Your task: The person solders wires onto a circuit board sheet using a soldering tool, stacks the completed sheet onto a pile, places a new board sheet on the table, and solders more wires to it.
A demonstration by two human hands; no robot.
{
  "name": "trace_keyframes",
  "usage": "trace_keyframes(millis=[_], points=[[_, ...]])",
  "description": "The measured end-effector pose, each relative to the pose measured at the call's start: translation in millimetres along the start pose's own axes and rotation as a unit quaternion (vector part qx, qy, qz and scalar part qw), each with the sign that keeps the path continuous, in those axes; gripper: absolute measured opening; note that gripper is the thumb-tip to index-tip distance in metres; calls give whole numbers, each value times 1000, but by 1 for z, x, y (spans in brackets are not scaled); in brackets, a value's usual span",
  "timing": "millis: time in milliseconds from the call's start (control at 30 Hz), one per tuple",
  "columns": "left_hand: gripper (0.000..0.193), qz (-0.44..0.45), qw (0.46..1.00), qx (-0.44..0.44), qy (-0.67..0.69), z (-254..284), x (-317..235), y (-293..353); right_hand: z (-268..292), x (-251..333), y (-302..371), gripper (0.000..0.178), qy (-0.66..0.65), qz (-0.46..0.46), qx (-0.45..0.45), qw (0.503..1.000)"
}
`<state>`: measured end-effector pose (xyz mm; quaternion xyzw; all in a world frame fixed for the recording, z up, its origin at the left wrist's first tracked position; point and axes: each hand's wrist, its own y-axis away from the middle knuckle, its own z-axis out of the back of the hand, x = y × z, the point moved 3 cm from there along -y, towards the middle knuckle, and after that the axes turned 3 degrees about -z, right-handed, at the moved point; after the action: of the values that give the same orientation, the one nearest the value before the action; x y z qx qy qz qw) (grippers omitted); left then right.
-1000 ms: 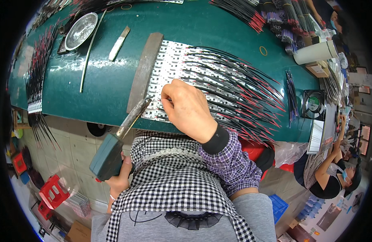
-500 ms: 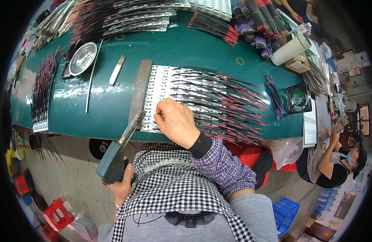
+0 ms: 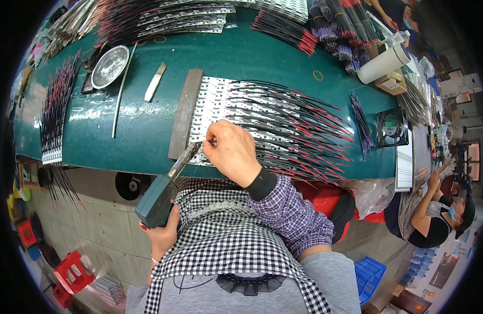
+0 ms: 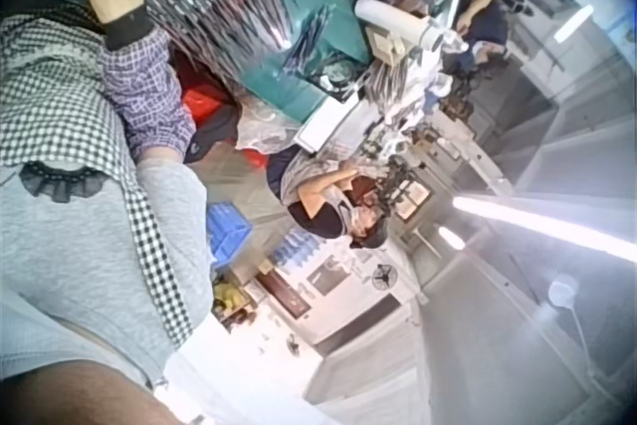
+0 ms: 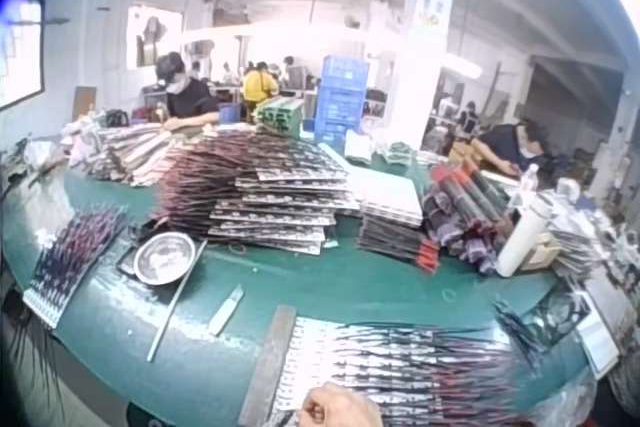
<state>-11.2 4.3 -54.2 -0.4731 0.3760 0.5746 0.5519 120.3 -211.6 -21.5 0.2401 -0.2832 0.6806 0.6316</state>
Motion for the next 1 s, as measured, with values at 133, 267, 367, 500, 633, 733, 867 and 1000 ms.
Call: trace_keyframes(millis=[133, 267, 367, 500, 633, 733, 867, 1000], points=[[24, 24, 999, 16, 25, 2, -7, -3, 1, 0, 0, 11, 11, 20, -14, 1000], [25, -3, 1000, 2, 5, 4, 3, 3, 2, 2, -3, 10, 21, 21, -9, 1000], [28, 23, 996, -51, 65, 2, 6, 1, 2, 2, -2, 10, 19, 17, -5, 1000], [29, 72, 990, -62, 103, 5, -5, -13, 6, 7, -2, 9, 5, 4, 32, 999], [36, -44, 993, -91, 58, 15, -11, -31, 21, 8, 10, 7, -28, 39, 54, 997], [36, -70, 985, -152, 53, 27, -22, -61, 49, -2, 22, 8, -28, 18, 70, 997], [29, -131, 951, -281, 4, 61, -56, -93, 100, -18, 40, 8, -12, -33, 74, 997], [24, -180, 908, -375, -56, 86, -65, -141, 141, -35, 45, 9, 47, 7, 105, 993]])
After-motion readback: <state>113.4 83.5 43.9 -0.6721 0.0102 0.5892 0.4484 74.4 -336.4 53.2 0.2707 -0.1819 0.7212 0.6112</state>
